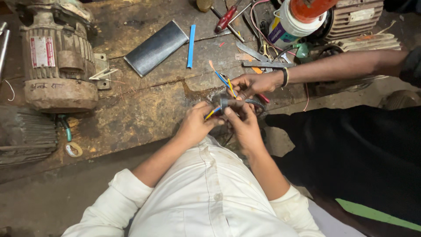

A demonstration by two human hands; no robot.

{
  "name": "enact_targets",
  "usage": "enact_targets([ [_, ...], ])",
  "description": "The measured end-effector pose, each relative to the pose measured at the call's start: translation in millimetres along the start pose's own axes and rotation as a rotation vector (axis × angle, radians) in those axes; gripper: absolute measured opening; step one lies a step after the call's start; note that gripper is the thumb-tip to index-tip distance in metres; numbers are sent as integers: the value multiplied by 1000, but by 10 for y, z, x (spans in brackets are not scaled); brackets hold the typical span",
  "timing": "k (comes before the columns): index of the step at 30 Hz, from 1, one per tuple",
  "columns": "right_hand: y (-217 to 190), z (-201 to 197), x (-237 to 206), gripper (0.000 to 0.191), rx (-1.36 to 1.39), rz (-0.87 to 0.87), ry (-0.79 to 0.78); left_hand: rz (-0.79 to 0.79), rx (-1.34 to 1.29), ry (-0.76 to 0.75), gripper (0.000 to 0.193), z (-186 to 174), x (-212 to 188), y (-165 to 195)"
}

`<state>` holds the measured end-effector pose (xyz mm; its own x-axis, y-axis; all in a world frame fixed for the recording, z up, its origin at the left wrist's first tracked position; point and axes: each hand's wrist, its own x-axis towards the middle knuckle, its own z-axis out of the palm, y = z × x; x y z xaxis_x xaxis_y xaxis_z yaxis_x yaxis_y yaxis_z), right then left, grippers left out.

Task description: The person strips insulation from the ends of colored electrical wires and twists the exposed copper strands together by hand, then uses pliers to grip and shape the wire ends. A second person holds the wires and a small cylindrical component while the person works the wire ends and handles tape and a metal sleeve on the workbench.

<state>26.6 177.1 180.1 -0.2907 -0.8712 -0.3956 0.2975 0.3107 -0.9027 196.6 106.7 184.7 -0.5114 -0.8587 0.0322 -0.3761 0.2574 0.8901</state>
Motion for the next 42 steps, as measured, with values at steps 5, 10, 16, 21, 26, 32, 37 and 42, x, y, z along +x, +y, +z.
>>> enact_targets([
  [5,139,82,-60,31,58,-144,47,-46,33,115,36,81,64,-18],
  [10,217,24,-80,42,-95,-309,-64,-54,32,128,37,213,112,-101],
  [16,210,-65,-33,40,-591,-542,20,-74,-62,-54,33,197,15,-395],
  [21,-167,78,-163,32,-835,-417,128,-84,-74,-27,29,319,2,-581],
  [26,-642,449,13,14,-881,-775,-51,-189,-228,-46,37,358,14,-727],
  [32,-667,1496,1025,23,-1063,-809,-457,-212,-74,-179,32,175,-44,-906],
  [37,-511,2524,1667,50,-1268,-494,-486,-224,-240,-142,40,25,-14,-981],
  [42,-420,2911,1803,39,-1280,-531,-348,-145,-209,-271,44,-139,73,-1061],
])
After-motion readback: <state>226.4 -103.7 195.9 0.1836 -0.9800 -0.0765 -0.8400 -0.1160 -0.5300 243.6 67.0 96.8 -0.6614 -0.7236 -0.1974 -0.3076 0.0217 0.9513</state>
